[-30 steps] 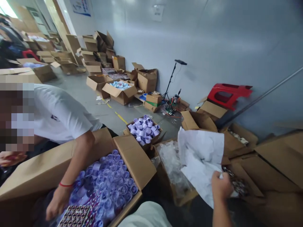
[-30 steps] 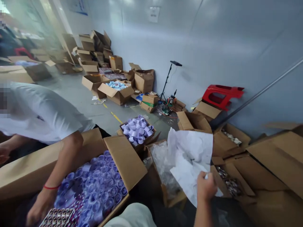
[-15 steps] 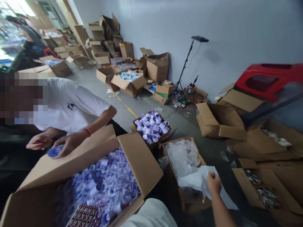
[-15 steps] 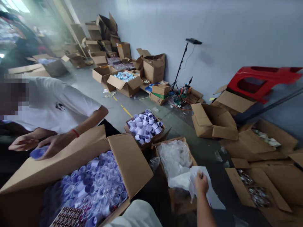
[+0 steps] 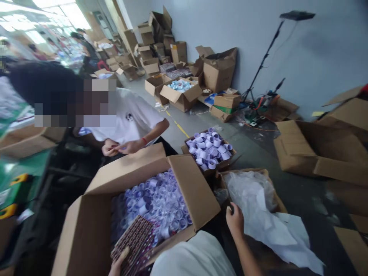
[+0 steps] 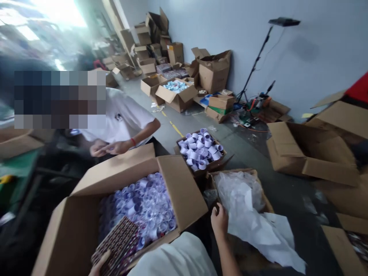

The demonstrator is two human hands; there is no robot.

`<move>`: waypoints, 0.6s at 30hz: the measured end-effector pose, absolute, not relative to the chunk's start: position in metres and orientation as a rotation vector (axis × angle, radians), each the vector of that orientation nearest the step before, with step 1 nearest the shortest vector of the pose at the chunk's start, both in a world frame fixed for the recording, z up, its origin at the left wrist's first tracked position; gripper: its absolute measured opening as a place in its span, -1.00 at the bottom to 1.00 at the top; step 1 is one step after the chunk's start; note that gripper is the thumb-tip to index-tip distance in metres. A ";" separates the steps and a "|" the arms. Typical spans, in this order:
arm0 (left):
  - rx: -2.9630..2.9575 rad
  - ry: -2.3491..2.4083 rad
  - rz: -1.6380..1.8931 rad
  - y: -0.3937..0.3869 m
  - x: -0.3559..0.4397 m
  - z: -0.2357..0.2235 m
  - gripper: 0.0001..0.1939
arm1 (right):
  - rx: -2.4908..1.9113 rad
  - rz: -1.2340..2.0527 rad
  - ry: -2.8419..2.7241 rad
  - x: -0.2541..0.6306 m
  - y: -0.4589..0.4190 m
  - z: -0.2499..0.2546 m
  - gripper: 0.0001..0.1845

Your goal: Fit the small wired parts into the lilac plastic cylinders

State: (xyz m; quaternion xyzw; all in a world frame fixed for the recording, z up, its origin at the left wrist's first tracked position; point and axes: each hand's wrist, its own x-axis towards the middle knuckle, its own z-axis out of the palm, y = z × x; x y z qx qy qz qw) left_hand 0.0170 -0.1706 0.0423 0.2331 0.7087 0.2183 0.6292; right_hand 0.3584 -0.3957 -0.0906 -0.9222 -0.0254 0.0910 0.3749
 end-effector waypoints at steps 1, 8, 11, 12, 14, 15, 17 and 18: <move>0.507 1.589 0.510 -0.173 0.018 0.041 -0.37 | -2.287 0.214 -0.142 0.344 -0.378 -0.080 -0.58; 0.426 1.203 0.568 -0.177 0.047 0.023 -0.34 | -1.739 0.866 -0.953 0.248 -0.271 -0.011 -0.61; 0.466 1.069 0.544 -0.179 0.055 0.013 -0.30 | -1.773 0.986 -0.874 0.230 -0.241 -0.016 -0.49; 0.477 1.038 0.541 -0.181 0.057 0.010 -0.31 | -1.796 1.019 -0.794 0.228 -0.234 -0.021 -0.49; 0.485 0.982 0.550 -0.185 0.060 0.004 -0.36 | -1.834 1.075 -0.651 0.229 -0.225 -0.030 -0.59; 0.478 0.960 0.556 -0.188 0.062 0.001 -0.39 | -1.845 1.088 -0.618 0.230 -0.222 -0.034 -0.65; 0.448 0.937 0.567 -0.192 0.064 -0.004 -0.42 | -1.853 1.076 -0.631 0.233 -0.221 -0.039 -0.76; 0.434 0.935 0.570 -0.193 0.066 -0.008 -0.43 | -1.851 1.060 -0.642 0.235 -0.221 -0.040 -0.81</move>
